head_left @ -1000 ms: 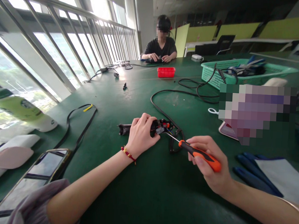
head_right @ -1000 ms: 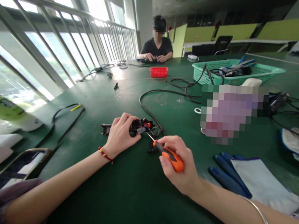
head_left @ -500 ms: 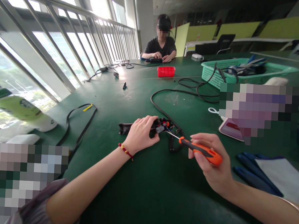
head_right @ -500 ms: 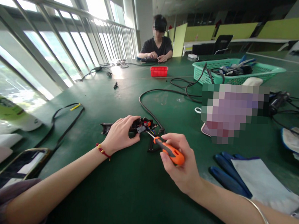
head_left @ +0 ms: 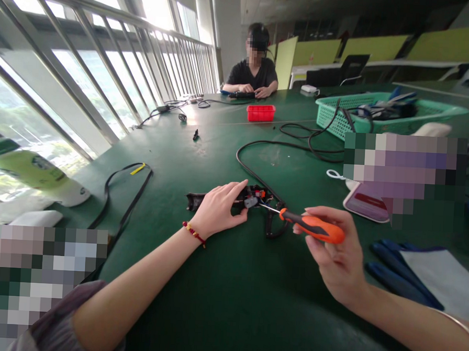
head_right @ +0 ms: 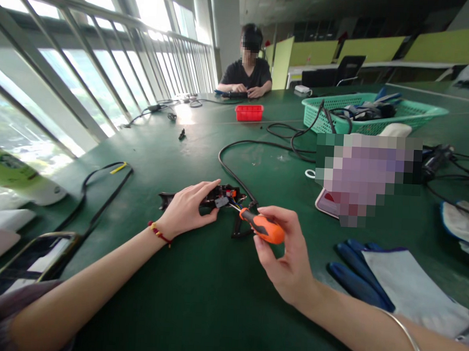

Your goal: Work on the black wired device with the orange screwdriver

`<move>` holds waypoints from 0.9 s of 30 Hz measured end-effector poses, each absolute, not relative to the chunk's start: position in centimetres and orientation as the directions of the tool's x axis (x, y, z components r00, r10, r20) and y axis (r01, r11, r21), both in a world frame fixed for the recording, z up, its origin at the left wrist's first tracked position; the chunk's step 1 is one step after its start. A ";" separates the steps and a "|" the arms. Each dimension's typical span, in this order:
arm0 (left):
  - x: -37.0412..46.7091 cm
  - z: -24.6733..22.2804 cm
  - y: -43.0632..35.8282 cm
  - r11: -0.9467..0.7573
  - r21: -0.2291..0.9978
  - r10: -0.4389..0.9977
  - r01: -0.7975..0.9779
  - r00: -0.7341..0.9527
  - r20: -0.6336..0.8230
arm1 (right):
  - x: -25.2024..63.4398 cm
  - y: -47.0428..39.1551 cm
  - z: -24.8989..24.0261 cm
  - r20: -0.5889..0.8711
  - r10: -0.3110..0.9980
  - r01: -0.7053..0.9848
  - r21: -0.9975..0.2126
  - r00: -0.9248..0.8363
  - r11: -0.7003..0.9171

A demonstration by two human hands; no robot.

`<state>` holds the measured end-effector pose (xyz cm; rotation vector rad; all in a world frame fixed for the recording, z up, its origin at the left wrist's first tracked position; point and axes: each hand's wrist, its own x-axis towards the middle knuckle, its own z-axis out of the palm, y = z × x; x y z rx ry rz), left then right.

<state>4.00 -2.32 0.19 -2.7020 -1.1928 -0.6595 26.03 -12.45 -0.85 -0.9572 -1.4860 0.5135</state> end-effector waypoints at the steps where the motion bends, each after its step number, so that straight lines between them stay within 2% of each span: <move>1: 4.0 0.2 -2.3 -0.684 0.066 0.675 0.727 0.596 0.435 | 26.0 -12.5 -0.8 0.593 0.803 0.257 -0.787 0.059 0.561; 6: 3.9 0.0 -2.0 -0.689 0.057 0.668 0.722 0.604 0.434 | 25.9 -12.6 -0.7 0.543 0.840 0.197 -0.821 -0.026 0.537; 11: 4.0 0.1 -2.1 -0.689 0.048 0.670 0.723 0.611 0.422 | 25.9 -12.6 -0.7 0.612 0.787 0.288 -0.769 0.073 0.571; 16: 4.1 0.2 -2.3 -0.686 0.058 0.675 0.726 0.604 0.424 | 25.8 -12.6 -0.6 0.532 0.845 0.215 -0.820 -0.054 0.530; 22: 4.0 0.1 -2.3 -0.688 0.057 0.672 0.724 0.604 0.429 | 26.0 -12.6 -0.8 0.595 0.801 0.272 -0.783 0.066 0.559; 27: 4.1 0.2 -2.3 -0.682 0.049 0.679 0.730 0.607 0.413 | 25.9 -12.6 -0.8 0.545 0.839 0.218 -0.820 0.011 0.529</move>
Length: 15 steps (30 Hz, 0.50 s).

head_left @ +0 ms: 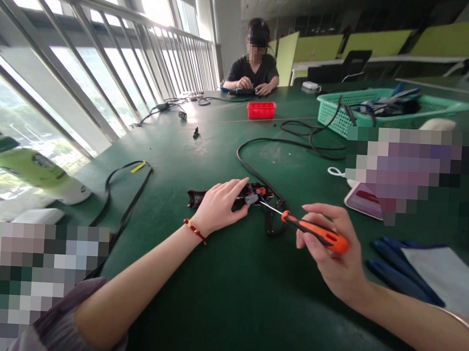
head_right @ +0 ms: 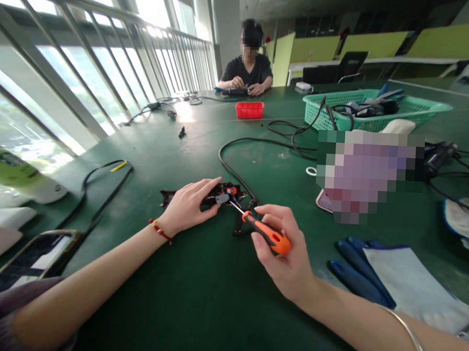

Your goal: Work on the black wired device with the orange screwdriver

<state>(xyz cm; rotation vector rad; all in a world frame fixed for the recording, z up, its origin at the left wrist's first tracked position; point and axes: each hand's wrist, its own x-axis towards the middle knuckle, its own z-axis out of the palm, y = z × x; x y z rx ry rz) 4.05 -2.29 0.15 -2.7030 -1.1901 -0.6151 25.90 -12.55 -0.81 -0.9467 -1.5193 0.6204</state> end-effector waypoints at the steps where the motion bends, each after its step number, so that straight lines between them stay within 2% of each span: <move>1: 4.1 0.2 -2.3 -0.683 0.049 0.679 0.729 0.608 0.412 | 25.9 -12.5 -0.8 0.546 0.837 0.216 -0.821 0.025 0.529; 5: 4.0 0.2 -2.3 -0.683 0.055 0.681 0.729 0.607 0.409 | 25.8 -12.5 -0.9 0.579 0.811 0.224 -0.805 0.089 0.550; 10: 4.1 0.3 -2.3 -0.679 0.044 0.683 0.733 0.607 0.406 | 25.8 -12.6 -0.8 0.542 0.840 0.212 -0.823 0.015 0.527; 15: 4.2 0.4 -2.5 -0.669 0.042 0.690 0.742 0.599 0.406 | 26.0 -12.6 -0.7 0.591 0.802 0.263 -0.790 0.085 0.554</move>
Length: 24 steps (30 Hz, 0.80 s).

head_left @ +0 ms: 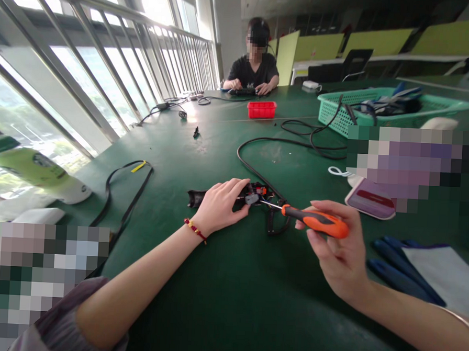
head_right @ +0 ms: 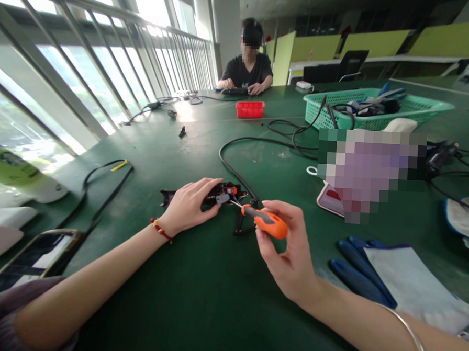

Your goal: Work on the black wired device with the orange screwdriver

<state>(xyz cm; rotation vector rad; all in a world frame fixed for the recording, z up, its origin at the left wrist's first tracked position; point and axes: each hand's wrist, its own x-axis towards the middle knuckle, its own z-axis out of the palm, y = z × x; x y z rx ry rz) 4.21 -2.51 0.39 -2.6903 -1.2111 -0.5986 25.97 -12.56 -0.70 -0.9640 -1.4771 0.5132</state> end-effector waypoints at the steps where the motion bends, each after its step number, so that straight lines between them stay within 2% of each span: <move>1: 4.2 0.4 -2.5 -0.666 0.042 0.693 0.745 0.596 0.407 | 26.0 -12.5 -0.7 0.586 0.807 0.264 -0.792 0.075 0.551; 5: 4.2 0.5 -2.6 -0.667 0.036 0.690 0.744 0.599 0.407 | 25.9 -12.5 -0.7 0.516 0.856 0.221 -0.834 -0.009 0.505; 11: 4.2 0.3 -2.5 -0.663 0.041 0.694 0.747 0.594 0.406 | 25.8 -12.5 -0.7 0.614 0.784 0.277 -0.772 0.089 0.572; 16: 4.2 0.4 -2.6 -0.667 0.048 0.693 0.743 0.596 0.406 | 25.7 -12.5 -0.5 0.540 0.842 0.246 -0.817 0.004 0.522; 21: 4.2 0.4 -2.5 -0.666 0.044 0.693 0.745 0.595 0.408 | 25.8 -12.5 -0.5 0.634 0.769 0.311 -0.750 0.083 0.584; 24: 4.2 0.3 -2.5 -0.669 0.048 0.689 0.741 0.595 0.415 | 25.8 -12.5 -0.5 0.583 0.812 0.286 -0.782 0.021 0.554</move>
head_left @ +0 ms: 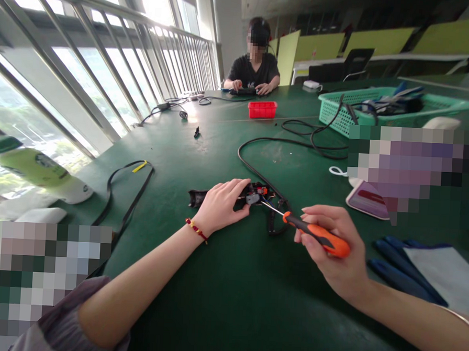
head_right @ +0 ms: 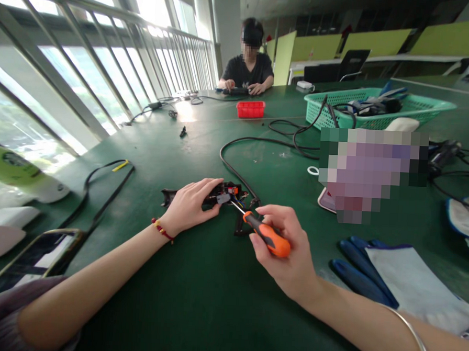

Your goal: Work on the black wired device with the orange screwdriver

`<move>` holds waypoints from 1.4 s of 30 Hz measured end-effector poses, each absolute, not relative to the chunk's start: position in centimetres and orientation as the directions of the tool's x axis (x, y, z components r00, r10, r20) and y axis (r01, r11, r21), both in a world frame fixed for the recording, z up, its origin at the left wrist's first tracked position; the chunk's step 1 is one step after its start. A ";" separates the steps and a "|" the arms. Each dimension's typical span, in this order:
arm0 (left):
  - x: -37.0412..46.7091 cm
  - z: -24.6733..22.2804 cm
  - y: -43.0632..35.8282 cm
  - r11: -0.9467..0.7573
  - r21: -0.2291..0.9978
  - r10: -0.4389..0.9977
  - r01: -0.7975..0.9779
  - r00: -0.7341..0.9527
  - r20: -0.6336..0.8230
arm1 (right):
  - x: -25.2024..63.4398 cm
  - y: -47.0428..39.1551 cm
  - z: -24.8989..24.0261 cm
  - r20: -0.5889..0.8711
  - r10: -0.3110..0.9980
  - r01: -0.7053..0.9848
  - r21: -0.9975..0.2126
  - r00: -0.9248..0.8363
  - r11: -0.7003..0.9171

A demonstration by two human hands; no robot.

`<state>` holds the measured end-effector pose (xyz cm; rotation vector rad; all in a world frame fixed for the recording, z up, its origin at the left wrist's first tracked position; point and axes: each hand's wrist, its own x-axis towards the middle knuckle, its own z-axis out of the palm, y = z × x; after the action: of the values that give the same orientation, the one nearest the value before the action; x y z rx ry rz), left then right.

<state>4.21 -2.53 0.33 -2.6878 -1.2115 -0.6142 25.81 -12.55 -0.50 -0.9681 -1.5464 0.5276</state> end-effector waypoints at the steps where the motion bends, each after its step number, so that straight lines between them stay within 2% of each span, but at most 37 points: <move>1: 4.2 0.3 -2.5 -0.670 0.050 0.688 0.740 0.595 0.416 | 25.8 -12.6 -0.5 0.567 0.823 0.281 -0.792 0.011 0.542; 6: 4.3 0.4 -2.6 -0.673 0.050 0.685 0.738 0.596 0.418 | 25.8 -12.6 -0.6 0.610 0.786 0.283 -0.775 0.102 0.565; 11: 4.2 0.3 -2.5 -0.678 0.059 0.682 0.732 0.598 0.420 | 25.7 -12.5 -0.3 0.598 0.801 0.272 -0.773 0.012 0.573; 16: 4.1 0.1 -2.4 -0.679 0.051 0.678 0.732 0.599 0.427 | 25.7 -12.5 -0.3 0.663 0.744 0.313 -0.727 0.085 0.611; 20: 4.2 0.1 -2.3 -0.677 0.062 0.681 0.733 0.593 0.429 | 25.7 -12.5 -0.5 0.613 0.790 0.281 -0.762 0.022 0.583; 26: 4.2 0.1 -2.3 -0.679 0.068 0.681 0.731 0.592 0.431 | 25.8 -12.4 -0.5 0.648 0.753 0.348 -0.736 0.113 0.581; 30: 4.1 0.2 -2.4 -0.681 0.077 0.682 0.728 0.591 0.431 | 25.8 -12.4 -0.4 0.630 0.777 0.367 -0.724 0.007 0.584; 36: 4.1 0.1 -2.2 -0.691 0.086 0.670 0.718 0.592 0.448 | 25.9 -12.3 -0.6 0.697 0.710 0.375 -0.686 0.096 0.623; 40: 4.1 0.0 -2.2 -0.695 0.094 0.670 0.713 0.595 0.444 | 25.9 -12.4 -0.2 0.619 0.785 0.392 -0.721 -0.004 0.571; 42: 4.1 0.1 -2.3 -0.695 0.094 0.671 0.713 0.595 0.443 | 25.9 -12.3 -0.2 0.587 0.809 0.382 -0.750 0.008 0.540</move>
<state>4.12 -2.31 0.06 -2.7214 -1.1840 -0.6956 25.92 -12.34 -0.19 -1.0369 -1.5986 0.4522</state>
